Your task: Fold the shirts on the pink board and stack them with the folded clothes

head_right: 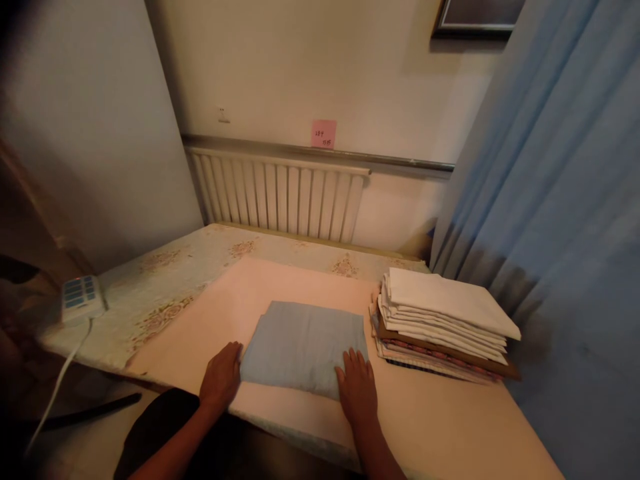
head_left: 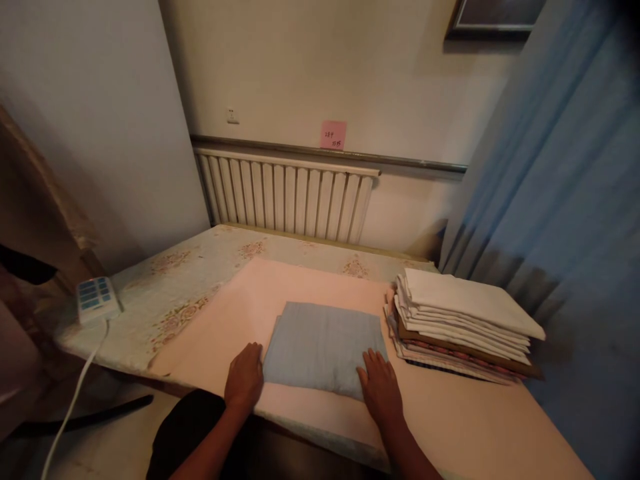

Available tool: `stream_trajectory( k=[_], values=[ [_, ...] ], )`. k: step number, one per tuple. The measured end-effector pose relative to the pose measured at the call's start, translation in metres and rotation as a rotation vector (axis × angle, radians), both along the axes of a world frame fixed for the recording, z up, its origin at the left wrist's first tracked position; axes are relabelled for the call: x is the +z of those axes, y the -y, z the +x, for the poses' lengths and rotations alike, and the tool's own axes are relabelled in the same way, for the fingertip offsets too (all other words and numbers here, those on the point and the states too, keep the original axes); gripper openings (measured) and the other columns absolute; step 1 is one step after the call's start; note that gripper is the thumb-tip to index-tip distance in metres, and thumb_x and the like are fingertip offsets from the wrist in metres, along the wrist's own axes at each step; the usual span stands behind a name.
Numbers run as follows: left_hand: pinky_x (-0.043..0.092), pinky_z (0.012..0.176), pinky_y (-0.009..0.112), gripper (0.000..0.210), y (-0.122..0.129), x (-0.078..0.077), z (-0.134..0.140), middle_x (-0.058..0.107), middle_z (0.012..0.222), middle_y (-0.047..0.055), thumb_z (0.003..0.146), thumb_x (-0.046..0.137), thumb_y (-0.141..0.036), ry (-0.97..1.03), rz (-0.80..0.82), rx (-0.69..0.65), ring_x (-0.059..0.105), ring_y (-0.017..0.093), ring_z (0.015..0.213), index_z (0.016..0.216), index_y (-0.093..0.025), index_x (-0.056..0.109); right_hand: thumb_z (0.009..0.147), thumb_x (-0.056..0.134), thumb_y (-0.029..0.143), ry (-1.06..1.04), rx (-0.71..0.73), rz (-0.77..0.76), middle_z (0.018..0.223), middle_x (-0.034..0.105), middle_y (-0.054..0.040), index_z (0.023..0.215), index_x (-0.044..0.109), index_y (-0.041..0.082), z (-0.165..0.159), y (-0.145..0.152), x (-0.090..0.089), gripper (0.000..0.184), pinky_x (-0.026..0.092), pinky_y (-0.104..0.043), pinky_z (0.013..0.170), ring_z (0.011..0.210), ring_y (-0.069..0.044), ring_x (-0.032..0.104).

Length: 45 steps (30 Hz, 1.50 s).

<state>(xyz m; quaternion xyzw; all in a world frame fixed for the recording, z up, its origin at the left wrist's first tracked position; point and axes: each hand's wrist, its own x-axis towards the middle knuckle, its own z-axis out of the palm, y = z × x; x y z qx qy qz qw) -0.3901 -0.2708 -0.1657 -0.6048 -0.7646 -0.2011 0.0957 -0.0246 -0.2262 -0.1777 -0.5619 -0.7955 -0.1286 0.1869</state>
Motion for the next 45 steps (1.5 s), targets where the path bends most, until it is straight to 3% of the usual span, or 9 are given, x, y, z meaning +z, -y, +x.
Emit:
stream_trajectory(
  k=[26,45],
  values=[
    [0.033,0.108,0.037,0.037,-0.0006,-0.0007,0.0006,0.061,0.127,0.012,0.089,0.041,-0.013,0.011,0.036,-0.017,0.051,0.023,0.124,0.121,-0.014,0.059,0.099,0.023,0.043,-0.036,0.013,0.026,0.137,0.053,-0.0134,0.127,0.059,0.015,0.0014,-0.0004,-0.0021,0.053,0.031,-0.046,0.107,0.130,-0.029,0.045],
    [0.033,0.107,0.036,0.037,0.0017,0.0067,0.0036,0.061,0.128,0.009,0.089,0.043,-0.012,0.054,-0.002,0.000,0.050,0.021,0.125,0.121,-0.019,0.058,0.099,0.025,0.042,-0.036,-0.011,-0.002,0.137,0.053,-0.0137,0.127,0.058,0.013,-0.0012,0.0007,0.0022,0.052,0.030,-0.046,0.108,0.130,-0.029,0.045]
  ],
)
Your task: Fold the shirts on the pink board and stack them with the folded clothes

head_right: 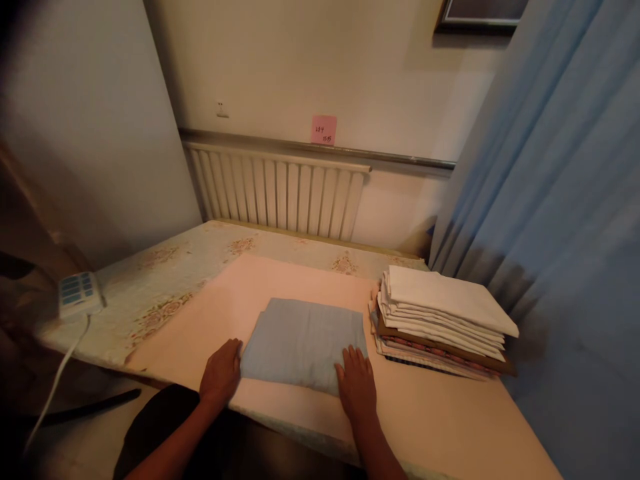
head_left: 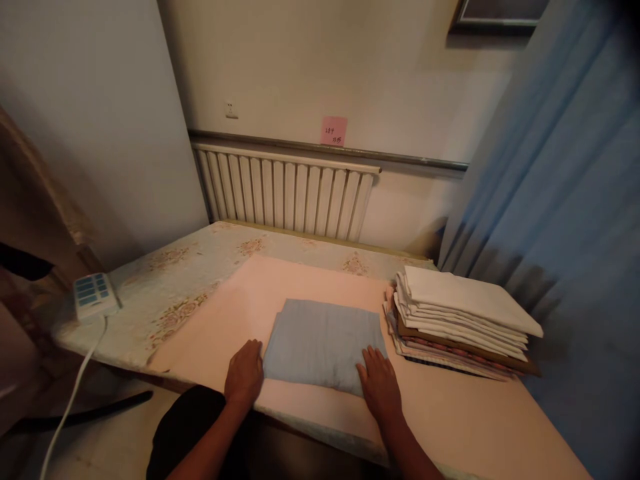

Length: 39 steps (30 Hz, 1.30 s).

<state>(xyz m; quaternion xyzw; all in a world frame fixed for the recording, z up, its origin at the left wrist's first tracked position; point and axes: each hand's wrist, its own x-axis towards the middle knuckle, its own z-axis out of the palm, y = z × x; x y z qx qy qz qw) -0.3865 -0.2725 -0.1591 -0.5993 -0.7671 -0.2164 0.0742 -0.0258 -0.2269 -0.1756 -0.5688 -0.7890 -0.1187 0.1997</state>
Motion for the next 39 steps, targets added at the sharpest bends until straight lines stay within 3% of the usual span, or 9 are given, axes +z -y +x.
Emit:
stream_trajectory(
  k=[11,22,39],
  values=[
    [0.033,0.107,0.037,0.036,-0.0006,-0.0019,-0.0002,0.060,0.128,0.011,0.090,0.040,-0.013,-0.026,0.005,-0.006,0.050,0.023,0.125,0.122,-0.014,0.058,0.099,0.028,0.041,0.011,0.013,0.031,0.137,0.053,-0.0137,0.128,0.057,0.012,0.0013,-0.0004,-0.0034,0.050,0.030,-0.047,0.108,0.129,-0.030,0.045],
    [0.032,0.107,0.036,0.036,0.0004,0.0005,0.0007,0.060,0.129,0.009,0.090,0.041,-0.013,0.001,-0.008,0.002,0.048,0.021,0.127,0.122,-0.019,0.057,0.099,0.025,0.040,-0.013,0.033,0.045,0.135,0.054,-0.0139,0.125,0.060,0.015,0.0017,0.0000,-0.0017,0.050,0.031,-0.047,0.107,0.128,-0.029,0.047],
    [0.032,0.107,0.035,0.036,-0.0006,-0.0011,-0.0003,0.060,0.129,0.009,0.090,0.041,-0.014,-0.037,-0.011,-0.002,0.049,0.021,0.126,0.121,-0.018,0.057,0.099,0.026,0.039,0.023,0.018,0.033,0.137,0.053,-0.0130,0.127,0.058,0.015,0.0017,-0.0005,-0.0033,0.049,0.029,-0.046,0.108,0.129,-0.029,0.045]
  ],
)
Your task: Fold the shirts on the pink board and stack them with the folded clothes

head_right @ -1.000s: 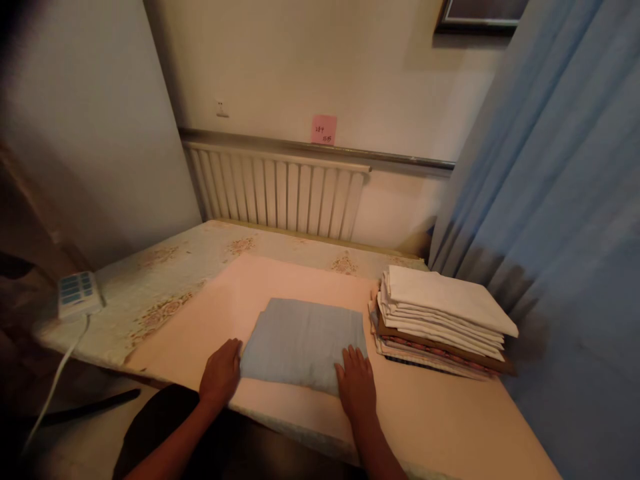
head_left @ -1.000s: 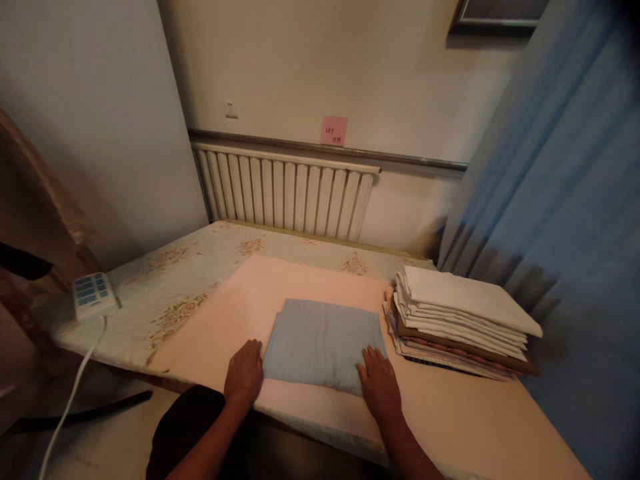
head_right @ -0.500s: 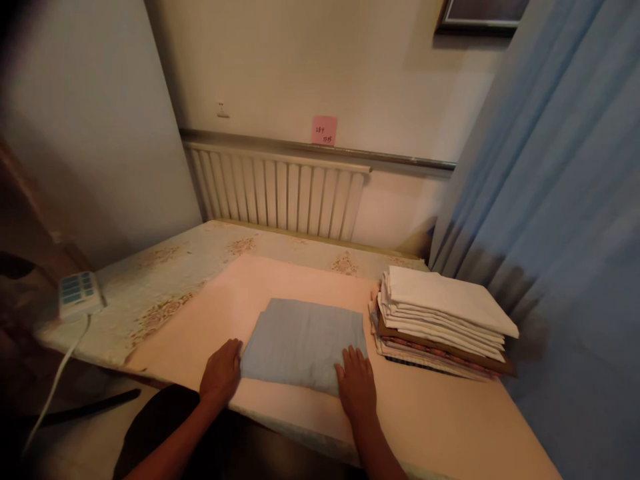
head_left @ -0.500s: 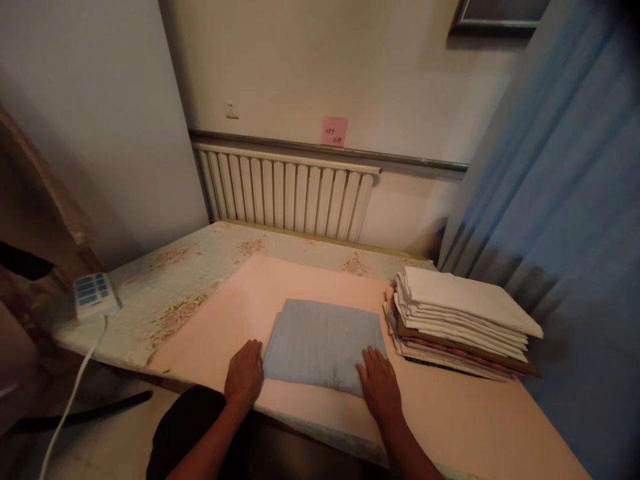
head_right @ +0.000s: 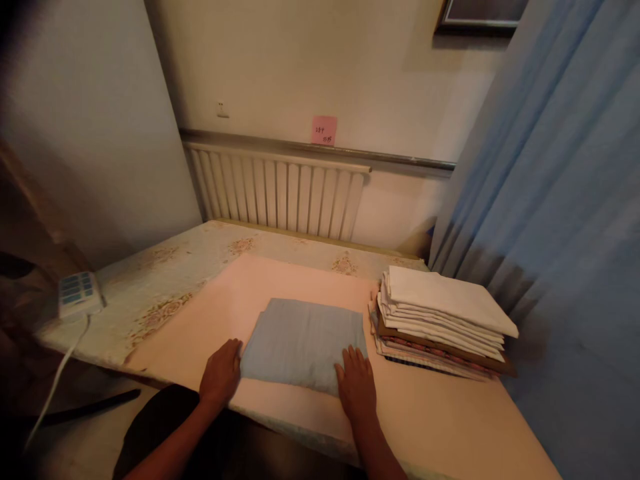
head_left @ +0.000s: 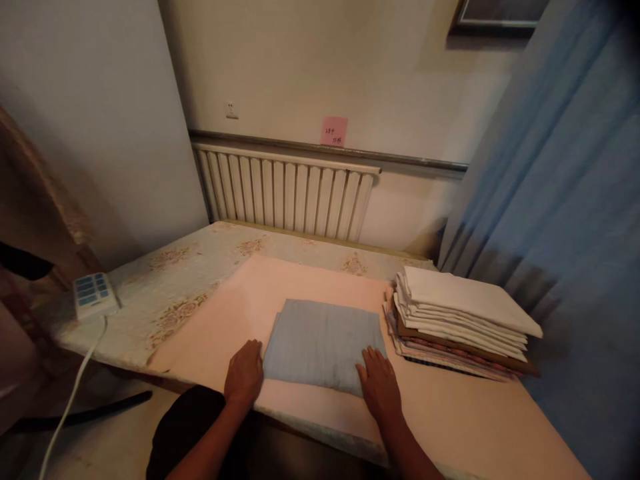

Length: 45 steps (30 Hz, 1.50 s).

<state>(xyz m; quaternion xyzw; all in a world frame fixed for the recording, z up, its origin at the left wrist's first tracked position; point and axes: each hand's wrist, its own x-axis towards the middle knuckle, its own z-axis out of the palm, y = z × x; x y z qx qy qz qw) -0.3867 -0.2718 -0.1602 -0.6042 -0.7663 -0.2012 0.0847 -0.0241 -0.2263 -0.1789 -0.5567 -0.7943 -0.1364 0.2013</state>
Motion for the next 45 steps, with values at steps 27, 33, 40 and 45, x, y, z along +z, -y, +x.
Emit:
stream_trajectory(
  k=[27,33,40,45],
  values=[
    [0.035,0.106,0.037,0.036,-0.0015,-0.0043,-0.0021,0.061,0.128,0.011,0.090,0.040,-0.015,-0.025,0.023,-0.010,0.051,0.022,0.123,0.121,-0.015,0.058,0.099,0.031,0.041,-0.031,-0.021,-0.027,0.137,0.053,-0.0130,0.129,0.057,0.013,-0.0008,-0.0010,-0.0003,0.049,0.028,-0.045,0.108,0.131,-0.030,0.043],
    [0.034,0.107,0.037,0.037,-0.0012,-0.0022,-0.0014,0.060,0.129,0.011,0.090,0.040,-0.015,-0.025,-0.002,0.007,0.051,0.023,0.124,0.122,-0.014,0.058,0.098,0.030,0.041,-0.059,0.005,-0.016,0.136,0.053,-0.0137,0.128,0.058,0.014,0.0001,-0.0009,-0.0006,0.049,0.029,-0.044,0.108,0.131,-0.029,0.043],
    [0.034,0.107,0.038,0.037,-0.0010,-0.0012,-0.0013,0.060,0.129,0.011,0.089,0.041,-0.014,-0.012,-0.009,-0.001,0.050,0.023,0.126,0.122,-0.015,0.058,0.099,0.029,0.041,-0.045,-0.001,-0.012,0.136,0.054,-0.0139,0.127,0.058,0.013,-0.0003,-0.0011,0.0000,0.049,0.031,-0.046,0.107,0.130,-0.031,0.044],
    [0.034,0.107,0.037,0.037,-0.0004,0.0003,-0.0001,0.061,0.129,0.011,0.090,0.040,-0.015,-0.011,-0.003,0.005,0.051,0.023,0.125,0.122,-0.015,0.058,0.099,0.030,0.041,-0.051,0.002,0.002,0.136,0.054,-0.0145,0.128,0.058,0.013,-0.0002,-0.0012,-0.0008,0.049,0.032,-0.047,0.106,0.130,-0.030,0.044]
  ],
)
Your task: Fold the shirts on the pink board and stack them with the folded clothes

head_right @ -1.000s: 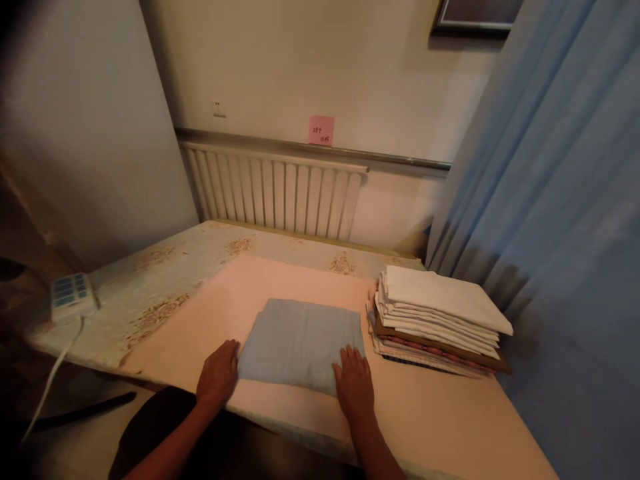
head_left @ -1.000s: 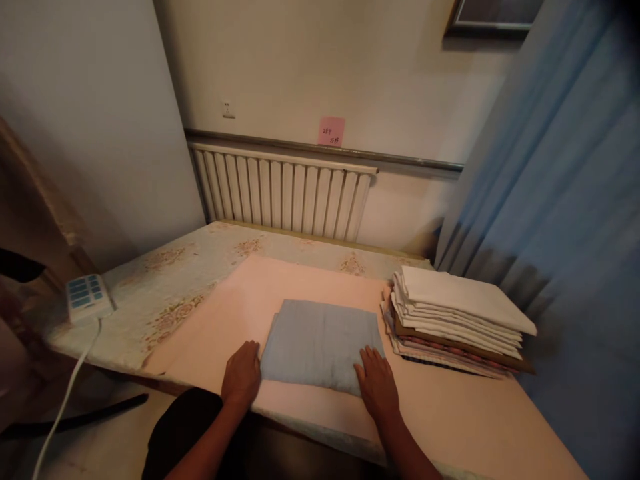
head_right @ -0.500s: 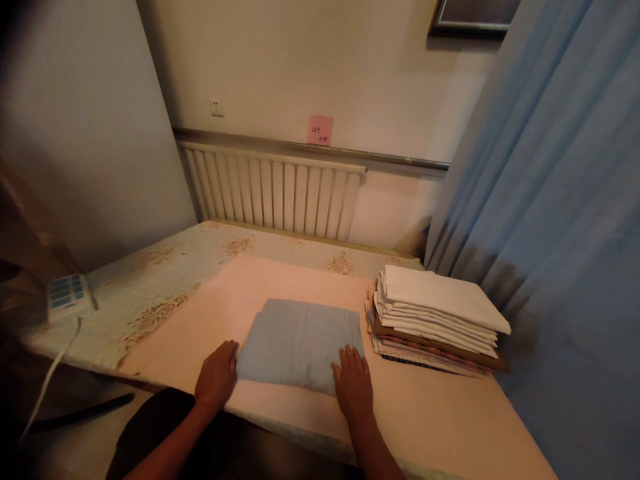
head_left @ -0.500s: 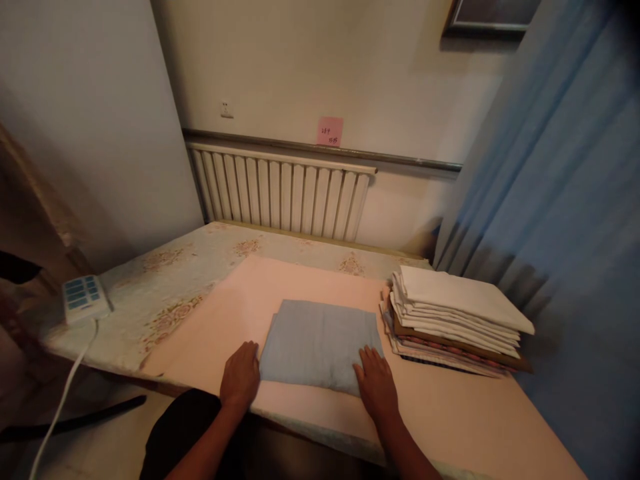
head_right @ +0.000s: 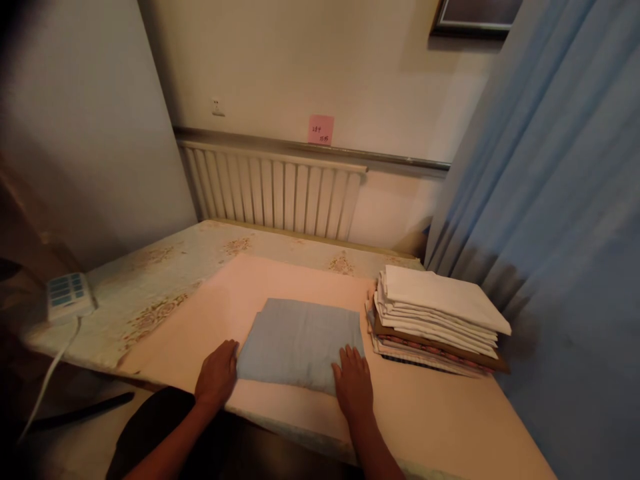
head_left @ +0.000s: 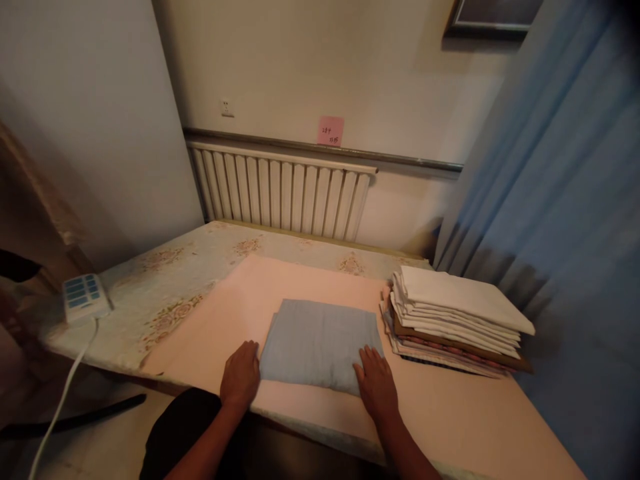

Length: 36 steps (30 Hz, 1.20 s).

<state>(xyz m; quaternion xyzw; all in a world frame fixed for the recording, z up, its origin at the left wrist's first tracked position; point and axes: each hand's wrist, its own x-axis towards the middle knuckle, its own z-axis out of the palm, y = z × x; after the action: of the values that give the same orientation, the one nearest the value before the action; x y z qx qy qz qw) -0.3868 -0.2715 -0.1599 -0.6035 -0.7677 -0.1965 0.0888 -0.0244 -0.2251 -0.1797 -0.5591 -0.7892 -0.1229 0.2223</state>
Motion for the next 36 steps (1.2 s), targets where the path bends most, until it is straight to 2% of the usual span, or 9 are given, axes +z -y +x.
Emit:
stream_trajectory(
  k=[12,26,32,36],
  values=[
    [0.034,0.107,0.037,0.036,-0.001,-0.005,-0.002,0.062,0.126,0.012,0.090,0.039,-0.015,-0.005,0.044,-0.019,0.052,0.023,0.123,0.120,-0.013,0.058,0.098,0.031,0.040,0.016,0.001,0.002,0.136,0.054,-0.0143,0.128,0.057,0.013,0.001,-0.001,-0.002,0.048,0.032,-0.047,0.107,0.130,-0.030,0.045],
    [0.033,0.108,0.035,0.036,0.001,0.000,0.001,0.061,0.128,0.009,0.090,0.037,-0.017,-0.004,0.003,0.007,0.051,0.021,0.124,0.120,-0.017,0.057,0.099,0.032,0.041,-0.012,-0.001,-0.002,0.136,0.054,-0.0135,0.128,0.057,0.014,0.000,0.001,0.000,0.048,0.030,-0.045,0.108,0.131,-0.030,0.043],
    [0.034,0.108,0.037,0.037,-0.001,0.001,-0.002,0.060,0.129,0.010,0.091,0.035,-0.020,0.092,0.016,-0.010,0.052,0.022,0.124,0.120,-0.018,0.058,0.098,0.031,0.043,-0.030,-0.013,-0.034,0.136,0.054,-0.0136,0.128,0.057,0.013,0.000,0.000,0.001,0.050,0.031,-0.046,0.107,0.130,-0.030,0.044],
    [0.038,0.106,0.038,0.038,-0.015,0.012,-0.004,0.061,0.127,0.011,0.091,0.035,-0.021,0.200,0.069,0.096,0.053,0.022,0.122,0.120,-0.016,0.058,0.099,0.030,0.042,-0.019,-0.016,-0.028,0.136,0.054,-0.0135,0.128,0.057,0.014,-0.001,-0.001,0.002,0.049,0.031,-0.046,0.107,0.129,-0.030,0.045]
  ],
)
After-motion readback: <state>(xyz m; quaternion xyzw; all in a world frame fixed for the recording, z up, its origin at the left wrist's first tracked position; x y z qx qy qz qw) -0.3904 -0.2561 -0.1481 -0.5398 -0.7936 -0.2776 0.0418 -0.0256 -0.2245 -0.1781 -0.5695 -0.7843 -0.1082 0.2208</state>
